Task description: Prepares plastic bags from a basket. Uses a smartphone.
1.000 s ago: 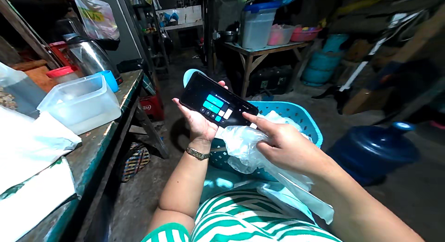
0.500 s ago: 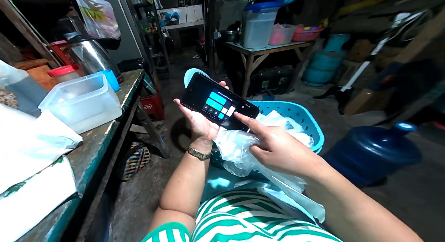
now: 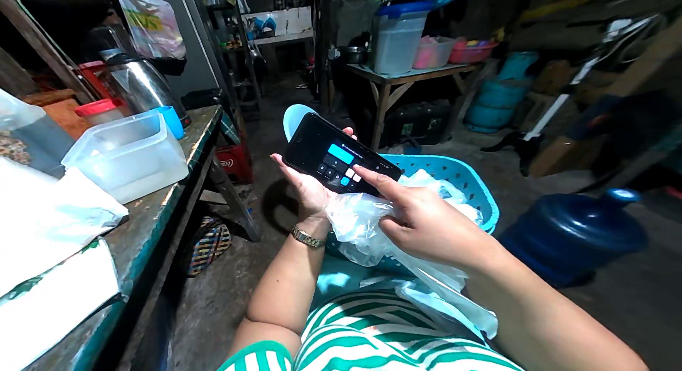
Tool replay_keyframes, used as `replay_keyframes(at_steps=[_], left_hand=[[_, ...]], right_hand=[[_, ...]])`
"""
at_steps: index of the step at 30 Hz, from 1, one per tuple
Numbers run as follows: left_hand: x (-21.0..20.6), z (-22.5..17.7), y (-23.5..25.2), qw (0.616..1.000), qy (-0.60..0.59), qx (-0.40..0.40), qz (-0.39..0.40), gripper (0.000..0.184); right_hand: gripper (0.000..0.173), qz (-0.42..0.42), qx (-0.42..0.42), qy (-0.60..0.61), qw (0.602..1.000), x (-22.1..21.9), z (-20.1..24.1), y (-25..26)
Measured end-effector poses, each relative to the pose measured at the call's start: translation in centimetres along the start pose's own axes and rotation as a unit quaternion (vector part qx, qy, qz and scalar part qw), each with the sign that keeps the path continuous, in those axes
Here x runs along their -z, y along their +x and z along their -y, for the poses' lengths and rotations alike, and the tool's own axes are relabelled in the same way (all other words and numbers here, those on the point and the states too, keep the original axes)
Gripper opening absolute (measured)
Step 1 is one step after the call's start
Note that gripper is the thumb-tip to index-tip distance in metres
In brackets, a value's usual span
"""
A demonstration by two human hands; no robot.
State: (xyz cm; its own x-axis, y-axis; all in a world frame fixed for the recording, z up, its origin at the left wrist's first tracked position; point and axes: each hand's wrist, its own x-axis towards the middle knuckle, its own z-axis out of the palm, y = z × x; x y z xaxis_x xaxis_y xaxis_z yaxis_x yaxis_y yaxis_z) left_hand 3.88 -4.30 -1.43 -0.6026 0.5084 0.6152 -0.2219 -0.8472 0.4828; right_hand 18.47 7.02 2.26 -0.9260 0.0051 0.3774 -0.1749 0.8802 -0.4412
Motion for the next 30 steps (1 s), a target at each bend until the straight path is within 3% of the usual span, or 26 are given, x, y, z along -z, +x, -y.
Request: replay_keyframes(at_steps=[8,18,20,24,30], left_hand=[[-1.2,-1.2,0.5,0.998,-0.002,0.009,-0.066,0.096],[-1.1,-1.7,0.4,0.996,-0.031,-0.008,-0.078,0.096],[-0.9,-1.7,0.4,0.997,-0.036,-0.006,-0.068,0.098],[-0.9,-1.7,0.4,0.997,-0.043,-0.015,-0.069,0.096],[-0.8,-1.7,0.5,0.997,-0.017,-0.033,-0.074,0.092]], right_hand=[[0.07,0.055,0.013,-0.002,0.998,-0.1,-0.7,-1.6],[0.068,0.115,0.0,-0.007,0.993,-0.4,-0.8,-0.9],[0.065,0.095,-0.017,0.004,0.995,-0.2,-1.1,-0.5],[0.076,-0.011,-0.039,0.02,0.999,0.5,-1.7,-0.3],[0.074,0.019,-0.04,0.033,0.998,0.5,-1.7,-1.0]])
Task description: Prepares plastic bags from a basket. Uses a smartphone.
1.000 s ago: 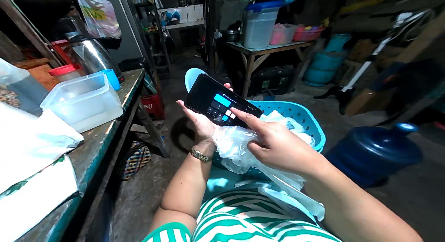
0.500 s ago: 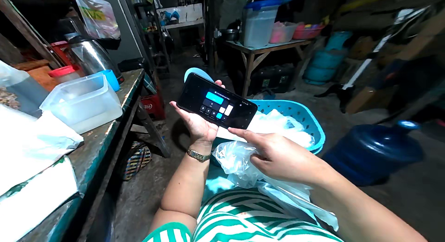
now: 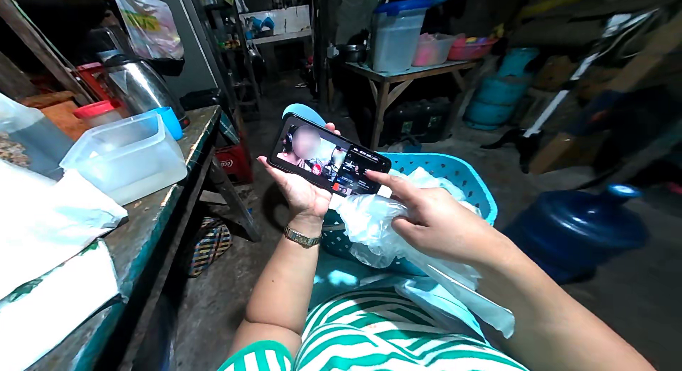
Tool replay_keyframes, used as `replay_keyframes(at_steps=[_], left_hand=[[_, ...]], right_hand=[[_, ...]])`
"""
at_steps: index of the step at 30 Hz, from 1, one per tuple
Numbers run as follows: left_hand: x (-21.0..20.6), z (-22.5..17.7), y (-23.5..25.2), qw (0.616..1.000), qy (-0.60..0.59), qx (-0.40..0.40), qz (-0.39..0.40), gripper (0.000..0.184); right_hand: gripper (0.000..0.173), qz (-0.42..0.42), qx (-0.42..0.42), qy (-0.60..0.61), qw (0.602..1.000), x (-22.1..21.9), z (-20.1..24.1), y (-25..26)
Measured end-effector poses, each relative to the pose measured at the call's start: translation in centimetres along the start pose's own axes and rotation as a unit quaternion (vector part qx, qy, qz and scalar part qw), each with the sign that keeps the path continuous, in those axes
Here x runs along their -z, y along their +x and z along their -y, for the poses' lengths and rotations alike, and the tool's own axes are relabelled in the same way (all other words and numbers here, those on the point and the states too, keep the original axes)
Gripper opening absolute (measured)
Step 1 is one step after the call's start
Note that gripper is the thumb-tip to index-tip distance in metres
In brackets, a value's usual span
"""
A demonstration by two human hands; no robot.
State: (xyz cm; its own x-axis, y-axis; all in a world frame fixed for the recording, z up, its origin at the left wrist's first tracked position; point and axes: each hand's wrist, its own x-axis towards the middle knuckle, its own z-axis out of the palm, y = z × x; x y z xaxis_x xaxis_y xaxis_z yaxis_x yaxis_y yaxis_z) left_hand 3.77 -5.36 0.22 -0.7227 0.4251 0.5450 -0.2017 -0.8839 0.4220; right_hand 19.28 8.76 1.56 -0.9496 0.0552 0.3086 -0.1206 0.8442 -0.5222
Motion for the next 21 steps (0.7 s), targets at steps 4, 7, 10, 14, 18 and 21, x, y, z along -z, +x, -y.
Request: replay_keyframes(at_steps=[4,7,10,14,18,21], left_hand=[[-0.1,-0.1,0.0,1.0,0.011,0.003,-0.009,0.094],[-0.3,-0.3,-0.1,1.0,0.005,0.003,-0.02,0.092],[-0.4,-0.6,-0.1,1.0,0.007,-0.006,-0.022,0.092],[-0.5,-2.7,0.6,0.997,0.059,-0.035,-0.036,0.094],[-2.5,-8.7,4.6,0.976,0.021,-0.186,-0.107,0.101],[-5.0,-14.8,6.6,0.934,0.061,-0.305,-0.178,0.086]], right_hand=[[0.071,0.049,0.008,-0.016,0.999,-0.5,-0.1,0.0],[0.07,0.069,0.012,-0.017,0.997,-0.6,0.1,-0.1],[0.071,0.061,0.021,-0.013,0.998,-0.5,0.0,-0.6],[0.07,-0.006,0.051,0.0,0.999,-0.4,-1.2,-2.1],[0.07,-0.015,0.112,0.01,0.994,0.8,-2.6,-2.9],[0.071,0.028,0.11,0.025,0.993,2.0,-2.3,-3.2]])
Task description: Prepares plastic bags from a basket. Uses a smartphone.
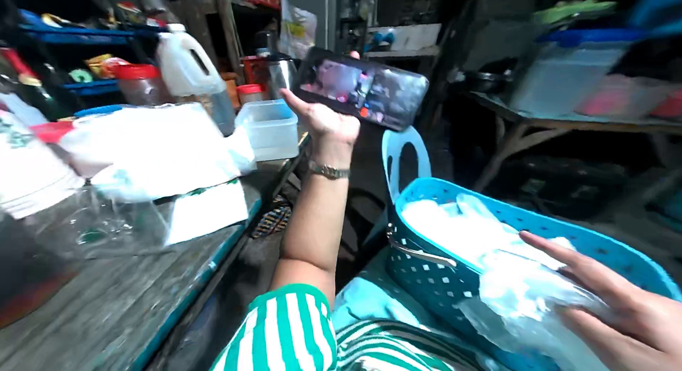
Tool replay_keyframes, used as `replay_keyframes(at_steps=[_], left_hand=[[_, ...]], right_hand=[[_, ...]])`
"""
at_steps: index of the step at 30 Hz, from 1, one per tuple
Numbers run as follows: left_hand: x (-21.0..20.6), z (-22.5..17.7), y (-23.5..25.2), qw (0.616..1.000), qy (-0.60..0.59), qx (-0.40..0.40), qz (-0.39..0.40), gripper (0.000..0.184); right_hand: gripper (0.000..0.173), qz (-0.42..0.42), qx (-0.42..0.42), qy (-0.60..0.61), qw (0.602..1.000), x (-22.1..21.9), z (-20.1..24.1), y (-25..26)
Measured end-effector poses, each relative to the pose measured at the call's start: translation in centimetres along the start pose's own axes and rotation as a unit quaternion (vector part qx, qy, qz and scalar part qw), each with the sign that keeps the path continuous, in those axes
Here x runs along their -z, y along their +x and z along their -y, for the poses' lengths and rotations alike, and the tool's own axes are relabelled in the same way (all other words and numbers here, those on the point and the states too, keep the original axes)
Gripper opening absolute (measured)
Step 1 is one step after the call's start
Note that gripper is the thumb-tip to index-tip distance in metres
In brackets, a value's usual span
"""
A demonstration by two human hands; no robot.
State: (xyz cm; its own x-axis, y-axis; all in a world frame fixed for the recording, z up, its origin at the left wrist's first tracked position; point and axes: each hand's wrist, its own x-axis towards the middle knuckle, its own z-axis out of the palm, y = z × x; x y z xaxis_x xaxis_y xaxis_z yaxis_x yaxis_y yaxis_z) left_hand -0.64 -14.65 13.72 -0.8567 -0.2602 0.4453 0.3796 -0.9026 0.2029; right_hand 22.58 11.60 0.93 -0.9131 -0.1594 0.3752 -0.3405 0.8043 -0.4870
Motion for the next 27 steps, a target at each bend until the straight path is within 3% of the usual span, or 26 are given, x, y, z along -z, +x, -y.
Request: replay_keyframes(at_steps=[6,12,17,23,27], left_hand=[[-2.3,-9.8,9.0,0.962,0.093,-0.237,-0.103,0.077],[3.1,-20.5,15.4,0.875,0.195,-0.385,-0.222,0.079],[9.1,-25.5,16.7,0.837,0.234,-0.408,-0.281,0.063],[12.5,-26.4,17.6,0.833,0.261,-0.391,-0.291,0.068],[14.1,-26.7,17.4,0.787,0.34,-0.377,-0.35,0.06]], right_hand=[[0.068,0.0,0.009,0.034,0.999,-0.2,-0.2,0.0],[0.07,0.007,-0.001,0.036,0.999,-0.6,-0.4,0.4],[0.069,0.017,-0.001,0.018,1.0,-0.7,-0.2,0.8],[0.069,0.022,-0.023,0.011,0.999,-1.0,-0.1,0.8],[0.069,0.033,-0.023,0.013,0.999,-1.1,0.0,0.8]])
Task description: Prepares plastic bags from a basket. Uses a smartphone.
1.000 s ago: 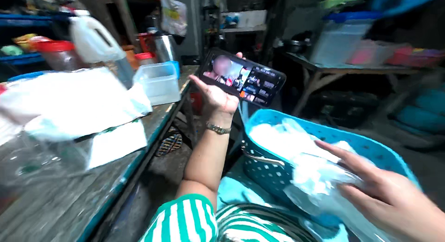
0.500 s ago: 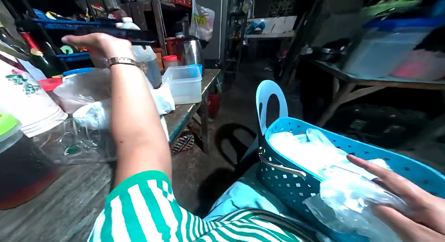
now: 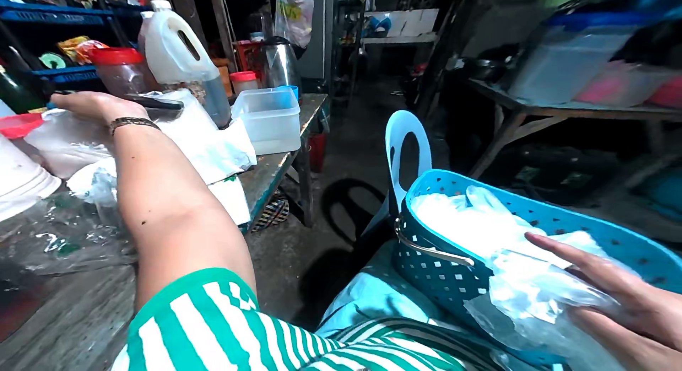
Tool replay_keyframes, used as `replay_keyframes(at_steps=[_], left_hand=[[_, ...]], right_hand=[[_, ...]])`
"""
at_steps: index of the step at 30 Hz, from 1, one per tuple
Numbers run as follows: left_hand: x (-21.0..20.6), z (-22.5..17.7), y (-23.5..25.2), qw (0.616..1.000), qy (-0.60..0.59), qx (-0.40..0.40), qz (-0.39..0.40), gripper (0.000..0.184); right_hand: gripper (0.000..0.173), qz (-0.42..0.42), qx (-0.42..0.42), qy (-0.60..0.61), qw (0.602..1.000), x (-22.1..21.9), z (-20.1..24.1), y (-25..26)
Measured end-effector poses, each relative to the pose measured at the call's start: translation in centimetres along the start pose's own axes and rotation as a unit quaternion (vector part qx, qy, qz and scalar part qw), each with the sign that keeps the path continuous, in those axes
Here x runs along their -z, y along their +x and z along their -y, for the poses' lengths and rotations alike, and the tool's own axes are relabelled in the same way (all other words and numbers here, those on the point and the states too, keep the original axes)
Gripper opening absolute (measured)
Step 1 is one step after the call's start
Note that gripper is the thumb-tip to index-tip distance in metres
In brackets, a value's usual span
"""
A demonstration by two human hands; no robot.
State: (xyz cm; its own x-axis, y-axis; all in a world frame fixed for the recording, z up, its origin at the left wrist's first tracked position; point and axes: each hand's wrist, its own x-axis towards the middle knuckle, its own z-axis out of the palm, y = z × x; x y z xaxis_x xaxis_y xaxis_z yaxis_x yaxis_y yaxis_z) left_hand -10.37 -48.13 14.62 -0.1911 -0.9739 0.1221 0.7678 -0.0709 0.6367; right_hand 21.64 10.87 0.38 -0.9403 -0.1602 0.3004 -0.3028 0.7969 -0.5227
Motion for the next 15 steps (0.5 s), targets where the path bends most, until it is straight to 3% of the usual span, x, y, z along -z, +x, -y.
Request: replay_keyframes(at_steps=[4,7,11,14,15], left_hand=[[0.6,0.4,0.7,0.984,0.175,0.007,0.03,0.051],[0.6,-0.2,1.4,0.916,0.399,-0.004,0.034,0.048],[1.5,0.3,2.0,0.875,0.483,-0.007,0.048,0.044],[0.4,-2.2,-0.5,0.774,0.618,-0.085,0.103,0.049],[-0.3,-3.9,-2.9,0.79,0.589,-0.106,0.129,0.046]], right_hand=[[0.069,0.001,0.003,0.011,1.0,-0.3,0.1,0.1],[0.069,0.002,0.0,0.012,1.0,-0.3,0.1,0.1],[0.069,0.002,-0.006,0.011,1.0,-0.3,-0.2,-0.1],[0.07,-0.028,-0.005,0.005,1.0,-0.5,-0.6,-0.1],[0.068,-0.056,0.001,-0.002,0.998,-0.7,-0.9,-0.2]])
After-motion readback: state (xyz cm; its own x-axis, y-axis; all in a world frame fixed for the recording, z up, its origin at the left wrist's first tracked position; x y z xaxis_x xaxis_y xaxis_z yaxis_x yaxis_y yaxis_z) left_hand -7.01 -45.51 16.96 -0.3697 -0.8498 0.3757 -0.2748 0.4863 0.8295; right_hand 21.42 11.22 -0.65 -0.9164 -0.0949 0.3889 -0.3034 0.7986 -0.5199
